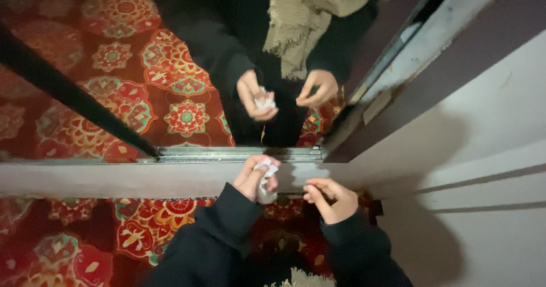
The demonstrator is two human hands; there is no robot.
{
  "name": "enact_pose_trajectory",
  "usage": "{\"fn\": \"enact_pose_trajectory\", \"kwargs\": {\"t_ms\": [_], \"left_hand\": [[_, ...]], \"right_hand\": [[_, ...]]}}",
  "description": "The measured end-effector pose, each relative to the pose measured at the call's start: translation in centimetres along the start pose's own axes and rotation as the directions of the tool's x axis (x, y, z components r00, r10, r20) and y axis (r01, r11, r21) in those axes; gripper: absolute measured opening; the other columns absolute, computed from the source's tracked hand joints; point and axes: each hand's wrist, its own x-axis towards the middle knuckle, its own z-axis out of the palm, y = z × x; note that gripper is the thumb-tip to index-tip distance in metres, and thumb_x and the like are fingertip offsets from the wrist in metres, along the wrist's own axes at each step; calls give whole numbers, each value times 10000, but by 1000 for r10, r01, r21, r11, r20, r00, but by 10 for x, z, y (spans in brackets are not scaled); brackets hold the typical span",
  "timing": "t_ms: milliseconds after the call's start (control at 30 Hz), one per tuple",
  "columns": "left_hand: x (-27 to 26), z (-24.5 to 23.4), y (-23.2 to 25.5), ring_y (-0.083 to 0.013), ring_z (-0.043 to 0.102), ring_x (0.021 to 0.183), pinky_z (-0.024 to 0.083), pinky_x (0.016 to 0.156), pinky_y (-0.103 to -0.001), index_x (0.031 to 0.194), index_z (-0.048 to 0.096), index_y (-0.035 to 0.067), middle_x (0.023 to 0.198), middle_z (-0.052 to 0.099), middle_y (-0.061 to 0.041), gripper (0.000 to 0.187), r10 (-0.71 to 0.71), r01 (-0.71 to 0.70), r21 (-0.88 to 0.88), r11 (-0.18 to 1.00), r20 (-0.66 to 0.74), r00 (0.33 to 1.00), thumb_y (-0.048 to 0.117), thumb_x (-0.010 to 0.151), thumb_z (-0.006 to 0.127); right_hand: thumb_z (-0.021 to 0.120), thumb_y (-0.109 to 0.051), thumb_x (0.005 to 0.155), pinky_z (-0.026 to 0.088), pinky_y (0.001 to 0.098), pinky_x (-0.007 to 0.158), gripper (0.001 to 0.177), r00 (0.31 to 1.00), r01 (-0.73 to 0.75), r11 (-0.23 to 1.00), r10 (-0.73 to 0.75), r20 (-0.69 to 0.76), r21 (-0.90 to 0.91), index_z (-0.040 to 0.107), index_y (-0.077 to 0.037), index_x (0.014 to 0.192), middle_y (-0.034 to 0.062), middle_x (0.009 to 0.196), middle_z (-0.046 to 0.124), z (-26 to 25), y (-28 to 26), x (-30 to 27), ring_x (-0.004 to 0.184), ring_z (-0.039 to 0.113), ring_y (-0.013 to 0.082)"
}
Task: Cutting a cleaning sheet with scissors and wiping the inside of a drawer.
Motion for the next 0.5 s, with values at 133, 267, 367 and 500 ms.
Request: {"fn": "enact_pose_trajectory", "kwargs": {"t_ms": [133,267,367,500], "left_hand": [[7,54,19,-303,836,1171,705,1005,-380,1467,661,9,1425,762,-333,432,-35,54,-222,974,86,996,271,1176,479],[-2,81,51,-304,540,1586,412,1313,-445,1666,542,14,1671,620,-255,532,-90,146,-212,966,253,963,270,1204,476],[-1,84,49,-250,419,1662,341,1352,-430,1724,485,47,1764,521,-202,564,-67,152,-176,973,414,908,282,1212,485],[-28,90,61,-310,280,1732,218,1405,-509,1770,428,46,1844,395,-205,595,-17,148,-154,977,634,773,288,1232,511]], "right_hand": [[863,-63,968,747,362,711,145,933,321,905,-252,-257,280,879,-14,1104,178,869,913,9,37,12,759,888,225],[916,-101,956,718,380,786,186,932,275,888,-150,-331,369,875,-9,1112,174,937,897,4,32,-6,842,854,210],[998,-131,879,697,376,828,274,897,310,908,-182,-403,281,892,-53,1119,122,1000,889,17,19,-35,907,848,204],[1097,-309,754,651,452,988,516,762,332,925,-377,-526,-182,826,-66,1120,84,1181,864,49,7,-83,1087,841,301]]}}
